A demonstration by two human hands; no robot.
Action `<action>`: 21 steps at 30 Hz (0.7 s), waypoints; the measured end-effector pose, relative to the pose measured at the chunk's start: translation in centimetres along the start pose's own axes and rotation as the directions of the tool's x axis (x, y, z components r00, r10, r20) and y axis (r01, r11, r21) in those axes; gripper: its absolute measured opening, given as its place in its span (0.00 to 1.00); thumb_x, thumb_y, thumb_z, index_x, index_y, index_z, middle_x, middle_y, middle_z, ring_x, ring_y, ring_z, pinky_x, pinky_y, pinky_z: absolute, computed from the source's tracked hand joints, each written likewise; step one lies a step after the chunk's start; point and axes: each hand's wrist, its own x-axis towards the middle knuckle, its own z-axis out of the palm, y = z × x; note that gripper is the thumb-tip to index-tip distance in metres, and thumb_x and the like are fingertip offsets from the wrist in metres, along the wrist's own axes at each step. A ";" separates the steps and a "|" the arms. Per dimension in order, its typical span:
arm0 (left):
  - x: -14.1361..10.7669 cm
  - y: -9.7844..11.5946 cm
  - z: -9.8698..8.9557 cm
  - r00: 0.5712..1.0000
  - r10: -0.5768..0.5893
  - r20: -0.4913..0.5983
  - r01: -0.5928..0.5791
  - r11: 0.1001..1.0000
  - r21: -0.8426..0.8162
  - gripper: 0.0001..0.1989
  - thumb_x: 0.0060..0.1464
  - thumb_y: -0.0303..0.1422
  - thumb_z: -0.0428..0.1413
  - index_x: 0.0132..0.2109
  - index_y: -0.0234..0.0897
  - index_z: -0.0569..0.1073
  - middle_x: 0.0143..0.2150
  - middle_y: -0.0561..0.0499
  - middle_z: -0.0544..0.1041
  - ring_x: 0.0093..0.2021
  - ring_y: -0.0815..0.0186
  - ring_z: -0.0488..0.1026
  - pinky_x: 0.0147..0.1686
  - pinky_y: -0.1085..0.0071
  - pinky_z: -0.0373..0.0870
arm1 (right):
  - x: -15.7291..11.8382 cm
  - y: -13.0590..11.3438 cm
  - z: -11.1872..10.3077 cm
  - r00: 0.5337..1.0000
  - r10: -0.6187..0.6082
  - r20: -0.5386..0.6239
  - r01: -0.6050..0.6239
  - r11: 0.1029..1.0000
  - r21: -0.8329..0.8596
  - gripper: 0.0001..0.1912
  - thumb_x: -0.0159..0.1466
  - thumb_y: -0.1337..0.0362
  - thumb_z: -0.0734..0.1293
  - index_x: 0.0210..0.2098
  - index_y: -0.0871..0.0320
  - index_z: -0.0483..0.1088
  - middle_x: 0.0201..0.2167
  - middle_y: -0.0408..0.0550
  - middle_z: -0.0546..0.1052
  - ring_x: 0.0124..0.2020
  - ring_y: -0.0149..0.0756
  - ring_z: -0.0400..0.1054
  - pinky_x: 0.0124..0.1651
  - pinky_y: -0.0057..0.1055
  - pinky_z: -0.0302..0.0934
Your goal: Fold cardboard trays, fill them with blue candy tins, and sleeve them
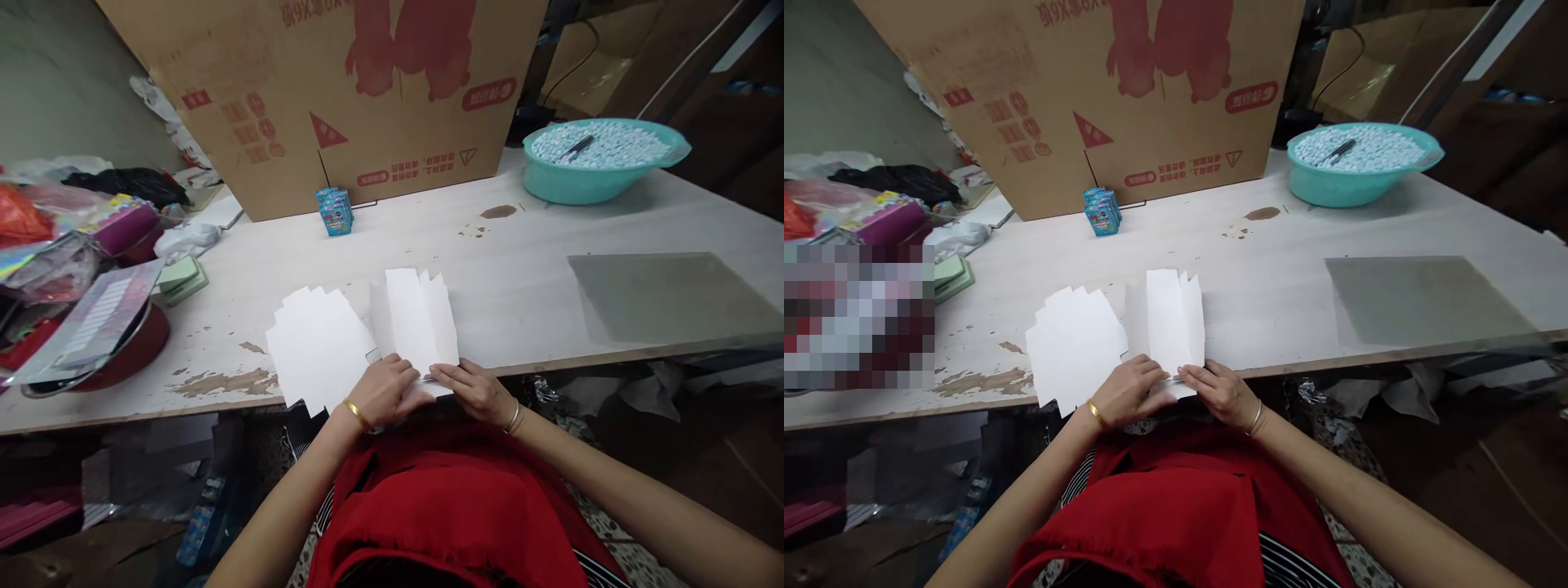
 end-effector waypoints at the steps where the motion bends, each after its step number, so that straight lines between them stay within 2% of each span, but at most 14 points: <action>1: -0.2 0.0 -0.2 1.000 0.025 0.003 -0.025 0.999 -0.022 0.19 0.58 0.49 0.48 0.41 0.36 0.69 0.38 0.45 0.75 0.41 0.59 0.70 0.40 0.65 0.66 | 0.2 -0.1 0.2 1.000 0.017 -0.011 -0.017 1.000 0.015 0.33 0.64 0.77 0.53 0.67 0.58 0.45 0.49 0.56 0.74 0.45 0.41 0.69 0.43 0.41 0.69; 3: -0.3 0.0 -0.5 0.998 -0.015 0.057 0.015 1.000 -0.005 0.17 0.60 0.45 0.46 0.43 0.36 0.68 0.38 0.45 0.76 0.40 0.59 0.71 0.37 0.66 0.66 | 0.8 -0.2 0.3 0.998 0.050 -0.034 -0.048 0.998 0.035 0.33 0.64 0.77 0.52 0.68 0.58 0.43 0.48 0.56 0.75 0.47 0.41 0.69 0.46 0.42 0.69; 6: 1.0 0.0 -1.0 0.972 -0.193 0.133 0.187 0.981 0.055 0.12 0.63 0.33 0.40 0.48 0.37 0.65 0.37 0.45 0.77 0.35 0.58 0.74 0.32 0.66 0.65 | 1.8 -0.6 0.3 0.991 0.098 -0.092 -0.093 0.994 0.056 0.34 0.66 0.76 0.54 0.68 0.59 0.37 0.53 0.60 0.71 0.53 0.42 0.67 0.48 0.41 0.69; 9: 2.8 -0.5 -1.7 0.951 -0.263 0.165 0.266 0.964 0.006 0.12 0.62 0.34 0.43 0.51 0.39 0.63 0.38 0.45 0.78 0.37 0.57 0.75 0.34 0.65 0.66 | 2.3 -0.9 0.7 0.975 0.146 -0.170 -0.146 0.989 0.010 0.38 0.65 0.76 0.56 0.68 0.57 0.32 0.63 0.63 0.58 0.60 0.44 0.59 0.50 0.41 0.68; 12: 3.8 -1.0 -2.0 0.940 -0.292 0.175 0.314 0.943 -0.112 0.11 0.59 0.34 0.48 0.49 0.39 0.66 0.38 0.47 0.78 0.39 0.57 0.76 0.37 0.66 0.68 | 2.2 -1.0 1.3 0.985 0.138 -0.106 -0.148 0.985 -0.092 0.36 0.65 0.76 0.55 0.69 0.56 0.36 0.64 0.60 0.57 0.56 0.44 0.63 0.50 0.42 0.69; 14: 3.4 -0.9 -1.7 0.942 -0.321 0.095 0.334 0.918 -0.214 0.13 0.57 0.32 0.50 0.50 0.39 0.67 0.43 0.46 0.77 0.44 0.58 0.75 0.42 0.64 0.70 | 1.9 -1.0 1.6 0.989 0.150 -0.006 -0.149 0.978 -0.145 0.32 0.65 0.76 0.53 0.68 0.59 0.44 0.62 0.59 0.61 0.50 0.44 0.66 0.48 0.43 0.69; 16: 2.3 -0.4 -0.9 0.927 -0.352 -0.130 0.302 0.905 -0.301 0.18 0.57 0.30 0.49 0.54 0.39 0.64 0.54 0.43 0.72 0.53 0.58 0.70 0.50 0.62 0.68 | 1.7 -0.9 1.8 0.980 0.190 0.067 -0.176 0.969 -0.175 0.29 0.66 0.75 0.53 0.65 0.60 0.51 0.61 0.58 0.62 0.46 0.44 0.66 0.45 0.45 0.69; 17: 1.6 0.0 -0.4 0.882 -0.377 -0.282 0.278 0.900 -0.335 0.21 0.56 0.30 0.49 0.58 0.39 0.61 0.59 0.41 0.67 0.58 0.58 0.66 0.54 0.61 0.65 | 1.6 -0.9 1.8 0.974 0.205 0.092 -0.186 0.966 -0.181 0.27 0.66 0.75 0.53 0.64 0.60 0.55 0.61 0.57 0.63 0.45 0.44 0.66 0.45 0.45 0.69; 19: 0.3 0.8 1.1 0.711 -0.465 -0.528 0.270 0.873 -0.406 0.30 0.55 0.29 0.50 0.64 0.41 0.52 0.66 0.40 0.56 0.65 0.57 0.55 0.60 0.58 0.60 | 1.6 -0.9 1.8 0.970 0.215 0.111 -0.190 0.962 -0.195 0.25 0.66 0.75 0.54 0.62 0.60 0.59 0.61 0.56 0.64 0.45 0.44 0.65 0.44 0.44 0.68; 20: -0.1 1.2 2.0 0.631 -0.521 -0.575 0.290 0.846 -0.448 0.34 0.54 0.29 0.50 0.66 0.41 0.46 0.68 0.40 0.52 0.67 0.56 0.52 0.61 0.56 0.59 | 1.6 -0.9 1.8 0.971 0.211 0.110 -0.185 0.961 -0.208 0.24 0.66 0.75 0.55 0.61 0.61 0.60 0.61 0.55 0.64 0.45 0.44 0.65 0.44 0.43 0.68; 21: -0.3 1.6 2.9 0.590 -0.570 -0.572 0.316 0.815 -0.486 0.39 0.53 0.28 0.50 0.67 0.42 0.39 0.69 0.39 0.49 0.67 0.55 0.50 0.61 0.55 0.58 | 1.7 -0.9 1.8 0.973 0.204 0.105 -0.176 0.958 -0.225 0.24 0.66 0.74 0.55 0.60 0.62 0.61 0.61 0.54 0.64 0.45 0.44 0.64 0.44 0.42 0.67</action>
